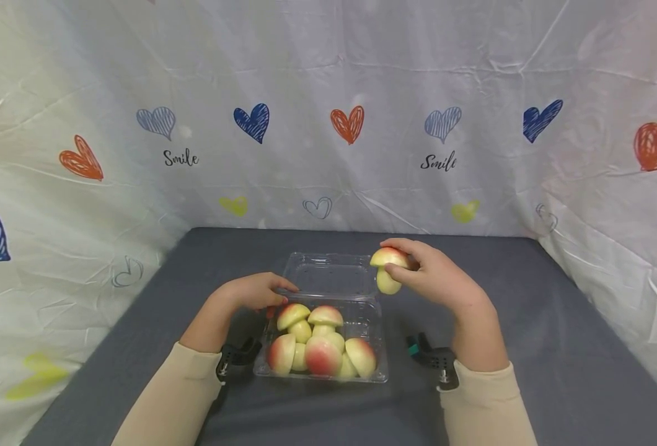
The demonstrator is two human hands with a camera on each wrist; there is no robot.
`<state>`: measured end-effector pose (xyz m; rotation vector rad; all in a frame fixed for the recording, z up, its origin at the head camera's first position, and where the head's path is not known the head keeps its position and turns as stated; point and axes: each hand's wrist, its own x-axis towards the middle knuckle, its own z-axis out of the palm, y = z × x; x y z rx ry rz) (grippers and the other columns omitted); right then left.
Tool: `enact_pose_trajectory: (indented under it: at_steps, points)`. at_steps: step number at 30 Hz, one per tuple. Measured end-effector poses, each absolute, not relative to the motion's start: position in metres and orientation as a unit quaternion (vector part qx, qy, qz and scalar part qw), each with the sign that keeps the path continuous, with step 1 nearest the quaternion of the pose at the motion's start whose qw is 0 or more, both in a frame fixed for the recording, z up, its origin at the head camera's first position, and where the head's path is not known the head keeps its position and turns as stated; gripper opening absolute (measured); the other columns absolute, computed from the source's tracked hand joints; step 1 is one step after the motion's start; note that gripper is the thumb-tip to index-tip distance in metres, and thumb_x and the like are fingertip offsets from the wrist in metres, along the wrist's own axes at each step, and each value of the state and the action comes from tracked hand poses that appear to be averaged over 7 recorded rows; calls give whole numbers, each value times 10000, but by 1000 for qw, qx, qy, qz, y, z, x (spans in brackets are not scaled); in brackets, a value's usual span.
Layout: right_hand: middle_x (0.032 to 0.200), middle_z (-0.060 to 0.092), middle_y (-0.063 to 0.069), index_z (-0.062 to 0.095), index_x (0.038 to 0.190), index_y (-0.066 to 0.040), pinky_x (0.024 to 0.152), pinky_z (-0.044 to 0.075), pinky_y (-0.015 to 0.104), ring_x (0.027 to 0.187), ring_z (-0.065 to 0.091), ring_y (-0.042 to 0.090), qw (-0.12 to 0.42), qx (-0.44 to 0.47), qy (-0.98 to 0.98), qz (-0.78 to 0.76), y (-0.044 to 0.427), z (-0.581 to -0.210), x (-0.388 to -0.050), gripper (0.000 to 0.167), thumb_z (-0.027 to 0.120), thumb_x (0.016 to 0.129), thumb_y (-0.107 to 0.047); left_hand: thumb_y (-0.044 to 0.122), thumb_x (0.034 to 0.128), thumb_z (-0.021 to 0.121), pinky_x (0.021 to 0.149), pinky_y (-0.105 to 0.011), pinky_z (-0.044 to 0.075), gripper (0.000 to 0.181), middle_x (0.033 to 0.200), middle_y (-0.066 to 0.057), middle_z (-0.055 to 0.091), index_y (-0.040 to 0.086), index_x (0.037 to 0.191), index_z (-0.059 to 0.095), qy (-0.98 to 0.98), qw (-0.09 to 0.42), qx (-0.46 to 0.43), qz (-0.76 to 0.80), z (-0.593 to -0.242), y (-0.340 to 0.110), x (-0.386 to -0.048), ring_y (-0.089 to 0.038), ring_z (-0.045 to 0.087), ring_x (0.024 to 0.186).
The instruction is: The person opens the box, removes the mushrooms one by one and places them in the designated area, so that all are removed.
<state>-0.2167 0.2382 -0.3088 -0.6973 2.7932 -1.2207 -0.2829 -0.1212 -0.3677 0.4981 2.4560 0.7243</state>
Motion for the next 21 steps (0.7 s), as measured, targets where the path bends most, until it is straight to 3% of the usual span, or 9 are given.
enact_pose_trajectory:
  at_steps: [11, 21]
  points:
    - [1320, 583, 150, 491, 1512, -106, 817, 479, 425, 1045, 630, 274, 4, -185, 911, -369, 250, -311, -218, 514, 608, 1054, -309, 109, 1057, 562, 489, -280, 345, 401, 643, -76, 644, 152, 1455, 595, 911, 267, 175, 262, -367, -120, -283, -140, 368, 461]
    - [1274, 623, 141, 493, 1510, -110, 843, 468, 446, 1087, 596, 304, 30, -152, 924, -349, 255, -322, -228, 548, 608, 1045, -375, 159, 1063, 576, 563, -325, 406, 334, 703, -85, 670, 117, 1392, 613, 914, 265, 173, 255, -365, -120, -282, -206, 580, 624]
